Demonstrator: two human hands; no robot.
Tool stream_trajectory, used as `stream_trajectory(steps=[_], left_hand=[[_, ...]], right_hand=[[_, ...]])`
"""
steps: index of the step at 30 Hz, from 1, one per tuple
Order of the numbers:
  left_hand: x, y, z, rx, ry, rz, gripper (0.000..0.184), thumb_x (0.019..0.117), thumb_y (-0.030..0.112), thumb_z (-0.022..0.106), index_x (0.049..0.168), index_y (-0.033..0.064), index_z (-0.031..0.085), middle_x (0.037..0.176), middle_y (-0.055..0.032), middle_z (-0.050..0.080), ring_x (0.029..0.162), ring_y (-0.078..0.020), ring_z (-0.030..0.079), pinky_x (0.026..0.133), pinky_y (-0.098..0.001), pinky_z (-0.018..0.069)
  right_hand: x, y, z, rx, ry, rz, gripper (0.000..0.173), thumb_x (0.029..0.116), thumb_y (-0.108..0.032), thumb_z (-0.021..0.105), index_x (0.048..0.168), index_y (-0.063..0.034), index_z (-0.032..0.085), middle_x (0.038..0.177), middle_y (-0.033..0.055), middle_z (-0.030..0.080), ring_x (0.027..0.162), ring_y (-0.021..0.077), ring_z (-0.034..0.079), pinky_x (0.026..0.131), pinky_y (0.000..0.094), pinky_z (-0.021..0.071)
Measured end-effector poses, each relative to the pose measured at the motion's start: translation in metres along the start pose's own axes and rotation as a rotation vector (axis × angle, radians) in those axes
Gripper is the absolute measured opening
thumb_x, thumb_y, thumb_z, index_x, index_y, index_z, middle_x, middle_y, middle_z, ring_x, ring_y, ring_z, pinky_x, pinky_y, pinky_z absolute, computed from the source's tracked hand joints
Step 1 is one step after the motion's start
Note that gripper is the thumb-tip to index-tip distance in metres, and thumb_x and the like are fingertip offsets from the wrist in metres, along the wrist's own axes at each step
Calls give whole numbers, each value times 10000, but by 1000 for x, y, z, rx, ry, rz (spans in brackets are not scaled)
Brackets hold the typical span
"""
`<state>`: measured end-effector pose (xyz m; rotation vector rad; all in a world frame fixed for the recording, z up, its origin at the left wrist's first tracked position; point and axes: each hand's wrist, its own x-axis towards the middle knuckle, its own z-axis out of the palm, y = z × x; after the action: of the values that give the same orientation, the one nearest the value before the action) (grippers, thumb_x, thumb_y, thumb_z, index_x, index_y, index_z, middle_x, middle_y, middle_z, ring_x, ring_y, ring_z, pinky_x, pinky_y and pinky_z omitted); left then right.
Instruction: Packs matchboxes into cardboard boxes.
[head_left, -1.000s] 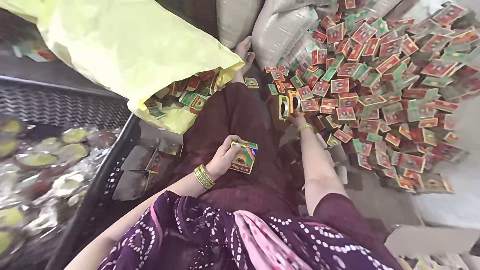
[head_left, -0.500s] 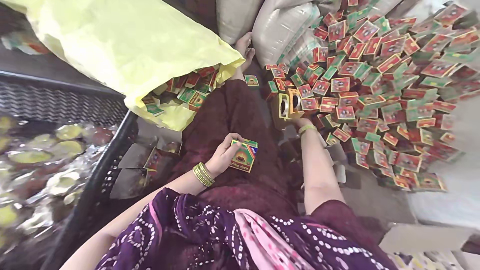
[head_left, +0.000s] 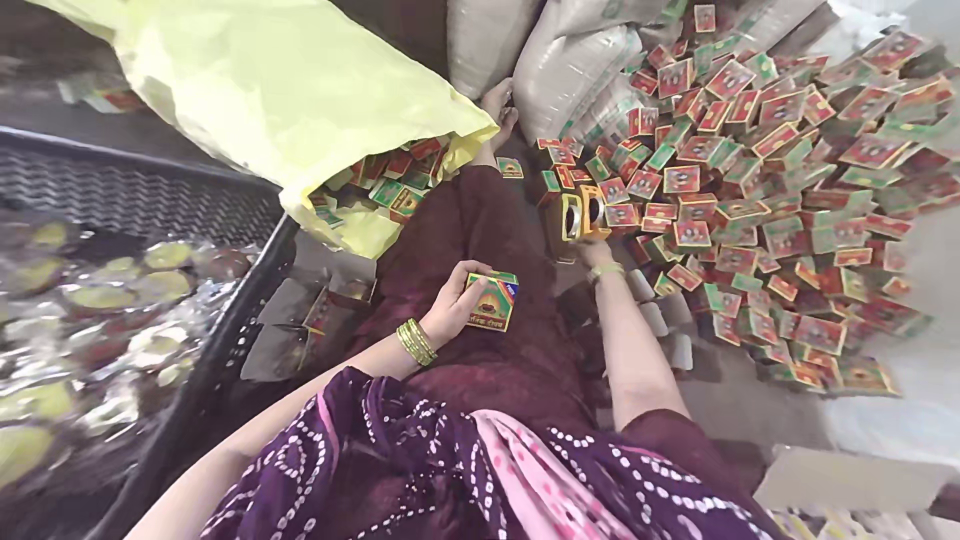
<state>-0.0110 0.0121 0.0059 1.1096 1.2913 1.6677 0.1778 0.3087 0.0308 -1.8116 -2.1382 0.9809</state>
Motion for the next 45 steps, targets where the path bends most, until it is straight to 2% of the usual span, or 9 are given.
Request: stream_trajectory(steps=[5,9,15,20,23,27,36,40,45], left_hand=[[1,-5,2,45,70,-9,311,1078,220,446,1313,35,530,1241,-97,650,1077,-154,675,929,-358,588],[-2,-2,2,134,60,8,337,1090,252,380,1298,59,562,1251,-87,637,1085,-137,654,937,-352,566],[-7,-7,1,106,34,37,560,1019,490,549,1331,27,514,1216,-111,635,1023,-138,675,901,-357,594],[-10,2,7,80,53,-27,554,887,277,795,1308,49,515,1246,-138,616,1017,-181,692,893,-372,615],[-10,1,5,136,19,40,584,897,295,790,1323,31,490,1223,-130,633,1015,-162,692,901,-358,610],[-14,-2,4,262,-42,171,701,899,332,773,1371,-36,407,1227,-150,625,1086,-142,661,953,-334,579],[-3,-1,4,-80,131,-59,633,917,267,511,1420,-51,294,1317,-139,537,1142,-160,612,909,-345,561],[-1,-7,4,-67,120,-105,716,955,344,508,1478,-53,222,1433,-183,476,1189,-238,631,910,-414,594],[0,-7,5,-31,115,-105,639,984,280,501,1481,-24,237,1406,-176,492,1129,-219,664,884,-400,614]], right_hand=[[-109,-56,7,715,-235,-263,268,997,-159,650,1233,-34,672,1194,90,691,975,163,669,855,356,570],[-182,-77,25,875,-417,-361,185,977,-70,621,1098,23,725,1402,122,631,1211,218,639,1034,396,532],[-197,-81,56,807,-417,-237,250,969,-152,698,1160,7,726,1276,117,690,1121,188,663,957,355,552],[-190,-81,64,731,-346,-213,187,963,-198,716,1039,-33,759,1159,93,717,1028,164,672,888,333,561],[-187,-83,66,726,-319,-144,195,902,-180,789,1026,-35,751,1028,92,726,903,163,675,791,322,567],[-176,-83,66,669,-259,-127,798,748,-123,905,1437,-101,504,1288,178,595,1061,253,657,854,403,597],[-151,-85,10,19,-592,-355,558,817,-423,851,1199,-51,687,1032,84,738,913,159,714,854,375,600],[-85,-114,-85,350,-65,-374,424,906,-345,742,1150,-2,686,952,114,719,806,208,682,741,419,587],[-59,-150,-204,943,454,-549,787,996,-334,660,1596,-105,205,1489,153,473,1218,274,625,925,453,609]])
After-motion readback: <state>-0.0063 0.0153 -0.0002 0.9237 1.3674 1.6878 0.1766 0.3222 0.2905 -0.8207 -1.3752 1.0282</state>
